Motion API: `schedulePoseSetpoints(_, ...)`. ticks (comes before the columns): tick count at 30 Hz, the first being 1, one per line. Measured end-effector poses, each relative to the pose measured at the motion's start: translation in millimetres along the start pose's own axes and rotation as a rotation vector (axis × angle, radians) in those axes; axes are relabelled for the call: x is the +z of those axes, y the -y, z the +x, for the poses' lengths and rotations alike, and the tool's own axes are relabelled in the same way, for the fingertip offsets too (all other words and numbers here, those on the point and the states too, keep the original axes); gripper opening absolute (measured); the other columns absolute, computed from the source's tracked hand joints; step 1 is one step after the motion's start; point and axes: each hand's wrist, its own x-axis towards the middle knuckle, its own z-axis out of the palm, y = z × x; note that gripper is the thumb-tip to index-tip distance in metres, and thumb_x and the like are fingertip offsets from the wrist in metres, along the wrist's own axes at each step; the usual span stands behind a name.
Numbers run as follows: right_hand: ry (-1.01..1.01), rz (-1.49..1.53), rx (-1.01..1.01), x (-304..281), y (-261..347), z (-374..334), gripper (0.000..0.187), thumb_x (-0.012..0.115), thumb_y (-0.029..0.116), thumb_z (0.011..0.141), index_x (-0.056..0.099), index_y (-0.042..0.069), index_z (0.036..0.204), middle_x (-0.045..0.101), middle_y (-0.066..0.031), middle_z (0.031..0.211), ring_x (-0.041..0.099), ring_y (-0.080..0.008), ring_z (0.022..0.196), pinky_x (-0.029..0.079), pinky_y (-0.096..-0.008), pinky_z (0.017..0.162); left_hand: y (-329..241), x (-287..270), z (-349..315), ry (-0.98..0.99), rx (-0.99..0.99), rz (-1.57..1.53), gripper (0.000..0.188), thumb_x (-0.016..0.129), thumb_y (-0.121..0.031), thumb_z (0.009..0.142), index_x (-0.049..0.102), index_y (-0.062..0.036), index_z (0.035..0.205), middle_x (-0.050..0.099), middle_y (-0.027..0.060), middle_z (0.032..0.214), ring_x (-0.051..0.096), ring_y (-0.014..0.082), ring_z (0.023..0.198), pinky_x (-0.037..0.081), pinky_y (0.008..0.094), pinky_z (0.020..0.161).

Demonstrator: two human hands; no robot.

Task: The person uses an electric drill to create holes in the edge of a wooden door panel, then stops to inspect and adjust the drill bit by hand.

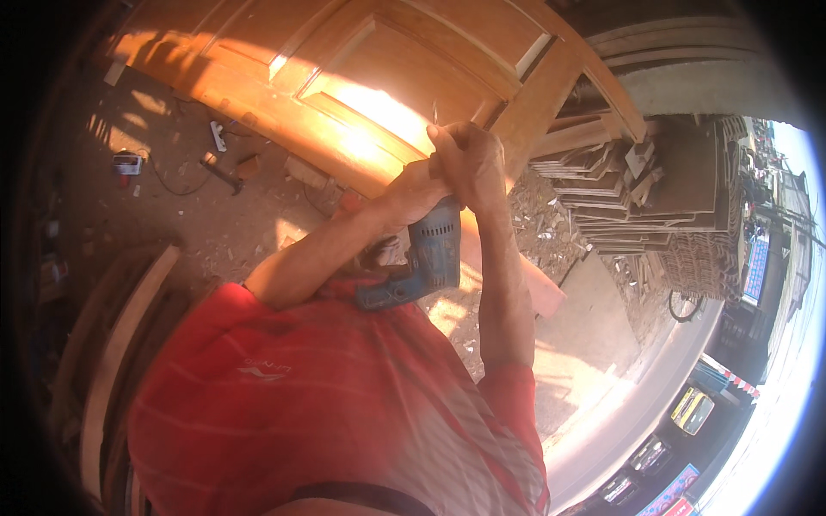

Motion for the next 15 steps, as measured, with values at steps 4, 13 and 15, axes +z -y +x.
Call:
schedulePoseSetpoints(4,-0.261,0.018,-0.165,-19.9,-39.9,3.8,0.041,0.072,0.034,0.099,0.072,-0.005,0.11,0.071,-0.008,0.088,0.062,-0.0108,0.077,0.051,-0.0286,0.071,7.2,-10.8,3.3,-0.005,-0.01,0.073,0.024,0.066,-0.026,0.1,0.061,-0.0028,0.101,0.069,0.0078,0.087,0.068,0.0147,0.077,0.057,0.03,0.071)
schedulePoseSetpoints(13,-0.128,0.929,0.238,43.6,-146.7,-159.1,0.059,0.05,0.052,0.105,0.055,-0.001,0.131,0.065,-0.0121,0.105,0.064,-0.0238,0.098,0.051,-0.0391,0.092,-12.4,-67.8,5.4,-0.128,0.113,-0.362,0.025,0.068,-0.028,0.099,0.064,-0.0029,0.099,0.071,0.01,0.089,0.071,0.0185,0.078,0.062,0.0363,0.067)
schedulePoseSetpoints(15,0.01,1.102,0.228,76.0,-100.6,-167.6,0.062,0.057,0.053,0.101,0.054,-0.001,0.131,0.066,-0.0154,0.112,0.065,-0.0286,0.104,0.051,-0.0425,0.096,-16.9,-69.6,2.5,-0.201,0.108,-0.411,0.026,0.069,-0.028,0.099,0.061,-0.0038,0.103,0.071,0.0102,0.091,0.071,0.02,0.08,0.063,0.0386,0.068)
